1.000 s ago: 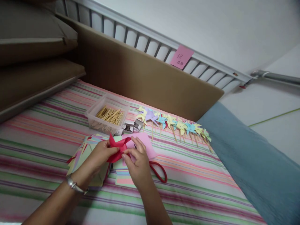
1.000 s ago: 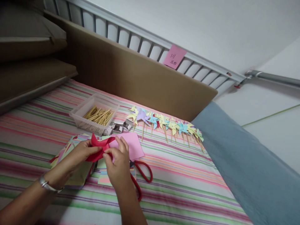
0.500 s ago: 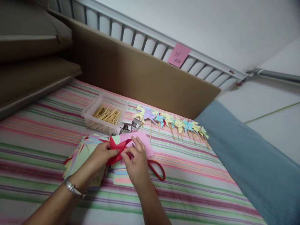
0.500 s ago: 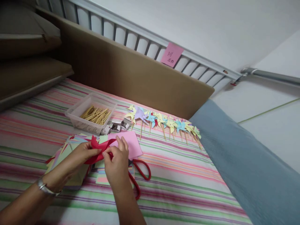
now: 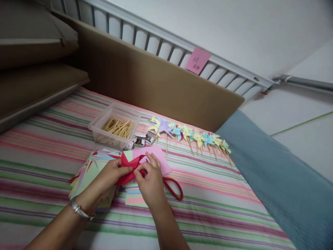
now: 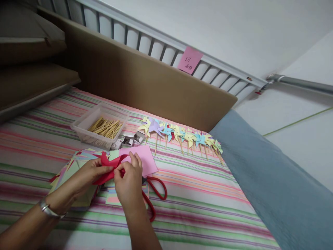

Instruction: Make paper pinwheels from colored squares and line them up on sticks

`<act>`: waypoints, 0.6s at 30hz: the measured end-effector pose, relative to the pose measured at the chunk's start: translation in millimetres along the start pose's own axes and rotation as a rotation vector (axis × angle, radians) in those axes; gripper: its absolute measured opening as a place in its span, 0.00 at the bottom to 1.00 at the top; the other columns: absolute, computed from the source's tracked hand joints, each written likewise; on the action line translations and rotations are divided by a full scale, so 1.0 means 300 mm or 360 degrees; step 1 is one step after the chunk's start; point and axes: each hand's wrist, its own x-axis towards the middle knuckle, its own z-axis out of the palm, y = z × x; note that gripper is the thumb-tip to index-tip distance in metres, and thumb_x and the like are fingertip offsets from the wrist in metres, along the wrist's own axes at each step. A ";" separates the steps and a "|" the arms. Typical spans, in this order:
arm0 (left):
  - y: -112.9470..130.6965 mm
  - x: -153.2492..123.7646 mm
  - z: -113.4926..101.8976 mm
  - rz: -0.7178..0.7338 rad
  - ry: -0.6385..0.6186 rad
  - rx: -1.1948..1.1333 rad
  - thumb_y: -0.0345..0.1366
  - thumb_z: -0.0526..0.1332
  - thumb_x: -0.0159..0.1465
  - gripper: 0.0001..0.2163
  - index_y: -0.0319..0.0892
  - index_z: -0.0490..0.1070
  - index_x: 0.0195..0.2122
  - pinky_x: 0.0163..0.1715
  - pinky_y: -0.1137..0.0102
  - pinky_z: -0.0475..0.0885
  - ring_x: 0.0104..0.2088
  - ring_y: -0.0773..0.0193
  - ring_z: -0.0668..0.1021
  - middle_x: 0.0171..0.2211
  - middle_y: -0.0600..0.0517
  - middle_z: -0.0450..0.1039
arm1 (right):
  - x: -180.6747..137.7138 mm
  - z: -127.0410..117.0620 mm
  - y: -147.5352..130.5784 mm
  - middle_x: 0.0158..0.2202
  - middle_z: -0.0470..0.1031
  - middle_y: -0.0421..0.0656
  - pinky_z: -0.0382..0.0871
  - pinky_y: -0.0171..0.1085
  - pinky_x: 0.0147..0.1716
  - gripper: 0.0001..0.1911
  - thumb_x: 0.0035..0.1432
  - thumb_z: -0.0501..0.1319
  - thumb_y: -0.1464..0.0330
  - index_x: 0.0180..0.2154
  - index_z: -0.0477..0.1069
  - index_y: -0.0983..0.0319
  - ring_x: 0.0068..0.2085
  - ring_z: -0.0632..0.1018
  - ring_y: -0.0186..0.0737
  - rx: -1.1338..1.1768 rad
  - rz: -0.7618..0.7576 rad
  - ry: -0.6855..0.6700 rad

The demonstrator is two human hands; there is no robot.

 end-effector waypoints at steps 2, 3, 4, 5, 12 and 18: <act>-0.003 0.001 -0.002 -0.0016 -0.0002 -0.0016 0.32 0.67 0.48 0.11 0.37 0.78 0.34 0.31 0.72 0.69 0.29 0.63 0.77 0.28 0.48 0.80 | 0.003 -0.001 0.001 0.58 0.64 0.49 0.50 0.48 0.59 0.06 0.48 0.60 0.76 0.24 0.70 0.60 0.62 0.57 0.47 -0.0005 0.0008 -0.0004; -0.004 0.001 -0.003 -0.0025 -0.0003 -0.0023 0.32 0.68 0.48 0.11 0.37 0.78 0.34 0.32 0.71 0.69 0.29 0.63 0.77 0.28 0.48 0.80 | 0.004 0.000 0.002 0.58 0.64 0.49 0.50 0.48 0.59 0.06 0.49 0.60 0.76 0.24 0.70 0.60 0.62 0.57 0.47 -0.0006 0.0009 -0.0005; -0.005 0.001 -0.003 -0.0034 -0.0003 -0.0029 0.32 0.68 0.48 0.11 0.37 0.78 0.34 0.32 0.71 0.69 0.29 0.63 0.77 0.28 0.48 0.79 | 0.005 0.000 0.003 0.58 0.63 0.48 0.50 0.48 0.59 0.06 0.49 0.60 0.76 0.24 0.70 0.60 0.62 0.57 0.47 -0.0006 0.0010 -0.0005; -0.006 0.001 -0.004 -0.0042 -0.0004 -0.0033 0.32 0.68 0.48 0.10 0.37 0.78 0.33 0.32 0.71 0.69 0.28 0.63 0.77 0.27 0.48 0.79 | 0.005 0.001 0.005 0.58 0.63 0.48 0.50 0.48 0.58 0.06 0.48 0.60 0.76 0.24 0.70 0.60 0.62 0.57 0.47 -0.0008 0.0015 -0.0003; -0.001 0.002 0.010 0.0001 0.0044 0.0047 0.29 0.68 0.45 0.07 0.37 0.77 0.28 0.28 0.73 0.68 0.24 0.66 0.75 0.24 0.51 0.78 | -0.002 0.007 0.000 0.58 0.64 0.50 0.51 0.48 0.58 0.06 0.48 0.60 0.76 0.22 0.70 0.61 0.62 0.57 0.49 -0.0014 0.0051 -0.0026; 0.004 0.014 -0.010 0.0081 0.0217 0.0040 0.29 0.66 0.46 0.04 0.38 0.77 0.25 0.26 0.74 0.66 0.22 0.67 0.74 0.22 0.52 0.78 | 0.011 -0.025 0.000 0.53 0.69 0.48 0.56 0.46 0.56 0.07 0.50 0.61 0.69 0.35 0.70 0.60 0.57 0.66 0.46 0.0413 0.0193 0.0194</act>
